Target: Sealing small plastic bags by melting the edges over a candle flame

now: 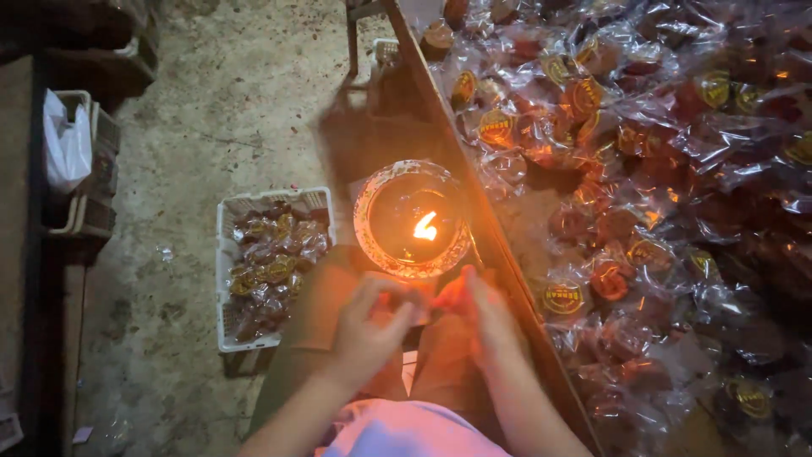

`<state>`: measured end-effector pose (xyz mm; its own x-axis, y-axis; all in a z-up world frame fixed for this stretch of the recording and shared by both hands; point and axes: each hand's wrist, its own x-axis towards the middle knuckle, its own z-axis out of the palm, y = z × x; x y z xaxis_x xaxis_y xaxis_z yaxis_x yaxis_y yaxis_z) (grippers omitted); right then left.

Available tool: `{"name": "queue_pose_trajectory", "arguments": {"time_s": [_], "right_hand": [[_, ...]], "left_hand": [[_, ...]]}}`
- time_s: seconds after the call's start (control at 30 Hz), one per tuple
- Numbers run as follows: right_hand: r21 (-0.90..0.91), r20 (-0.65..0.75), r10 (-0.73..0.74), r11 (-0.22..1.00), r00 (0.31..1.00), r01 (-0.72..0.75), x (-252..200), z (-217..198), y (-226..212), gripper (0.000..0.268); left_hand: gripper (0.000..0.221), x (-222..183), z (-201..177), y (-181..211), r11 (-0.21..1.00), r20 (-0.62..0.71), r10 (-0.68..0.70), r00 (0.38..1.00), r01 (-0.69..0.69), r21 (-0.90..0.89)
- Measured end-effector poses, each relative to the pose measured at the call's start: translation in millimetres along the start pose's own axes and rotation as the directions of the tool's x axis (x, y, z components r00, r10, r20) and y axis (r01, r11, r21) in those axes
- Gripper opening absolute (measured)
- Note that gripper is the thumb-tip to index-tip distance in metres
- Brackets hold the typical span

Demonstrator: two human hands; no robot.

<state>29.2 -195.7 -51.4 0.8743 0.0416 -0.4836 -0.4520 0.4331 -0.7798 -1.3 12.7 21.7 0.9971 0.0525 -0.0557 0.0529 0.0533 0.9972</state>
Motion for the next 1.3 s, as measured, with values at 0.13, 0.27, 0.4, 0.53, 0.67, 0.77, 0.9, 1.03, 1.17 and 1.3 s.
{"name": "queue_pose_trajectory", "arguments": {"time_s": [0.13, 0.27, 0.4, 0.53, 0.67, 0.77, 0.9, 1.03, 1.17, 1.3], "right_hand": [[-0.747, -0.023, -0.455, 0.6, 0.89, 0.288, -11.3, -41.5, -75.8, 0.021], [-0.903, -0.139, -0.489, -0.295, 0.861, -0.313, -11.5, -121.7, -106.8, 0.063], [-0.851, 0.036, -0.5, -0.469, 0.865, -0.235, -21.9, -150.2, -61.6, 0.051], [-0.988, 0.026, -0.558, 0.112, 0.829, 0.107, -52.9, -80.0, -85.7, 0.042], [-0.763, 0.099, -0.145, 0.624, 0.984, 0.169, -85.8, -12.1, -97.9, 0.068], [-0.665, 0.238, -0.32, 0.635, 0.917, 0.394, -98.8, 10.2, -104.5, 0.074], [-0.583, 0.024, -0.593, 0.646, 0.805, 0.493, -92.3, -7.2, -117.9, 0.037], [-0.708, 0.316, -0.474, 0.459, 0.822, 0.537, -88.4, 3.1, -121.0, 0.031], [-0.843, 0.395, -0.448, 0.171, 0.802, 0.51, -89.5, 15.9, -108.8, 0.008], [-0.798, 0.348, -0.465, 0.308, 0.814, 0.517, -89.6, 14.3, -102.6, 0.018]], "left_hand": [[0.02, 8.3, -48.2, 10.8, 0.948, -0.146, 0.274, 0.951, -0.24, 0.21], [0.015, 5.6, -83.7, -10.6, 0.855, -0.299, 0.238, 0.924, -0.053, 0.515], [0.017, 0.1, -60.4, -13.8, 0.862, -0.261, 0.25, 0.932, -0.092, 0.499], [0.018, -2.9, -17.1, -7.4, 0.865, -0.048, 0.254, 0.966, -0.205, 0.458], [0.071, -12.6, 27.5, 11.4, 0.898, 0.34, 0.215, 0.916, -0.322, 0.3], [0.08, -17.2, 51.8, 2.5, 0.995, 0.313, 0.016, 0.95, -0.047, 0.09], [0.078, -13.4, 48.6, -9.1, 0.921, 0.296, -0.197, 0.935, 0.28, -0.27], [0.054, -11.5, 42.5, -15.2, 0.895, 0.334, -0.152, 0.93, 0.273, -0.353], [0.04, -14.7, 41.4, 6.0, 0.845, 0.375, -0.081, 0.924, 0.263, -0.465], [0.046, -12.9, 38.6, -16.6, 0.789, 0.267, -0.276, 0.923, 0.377, -0.485]]}}
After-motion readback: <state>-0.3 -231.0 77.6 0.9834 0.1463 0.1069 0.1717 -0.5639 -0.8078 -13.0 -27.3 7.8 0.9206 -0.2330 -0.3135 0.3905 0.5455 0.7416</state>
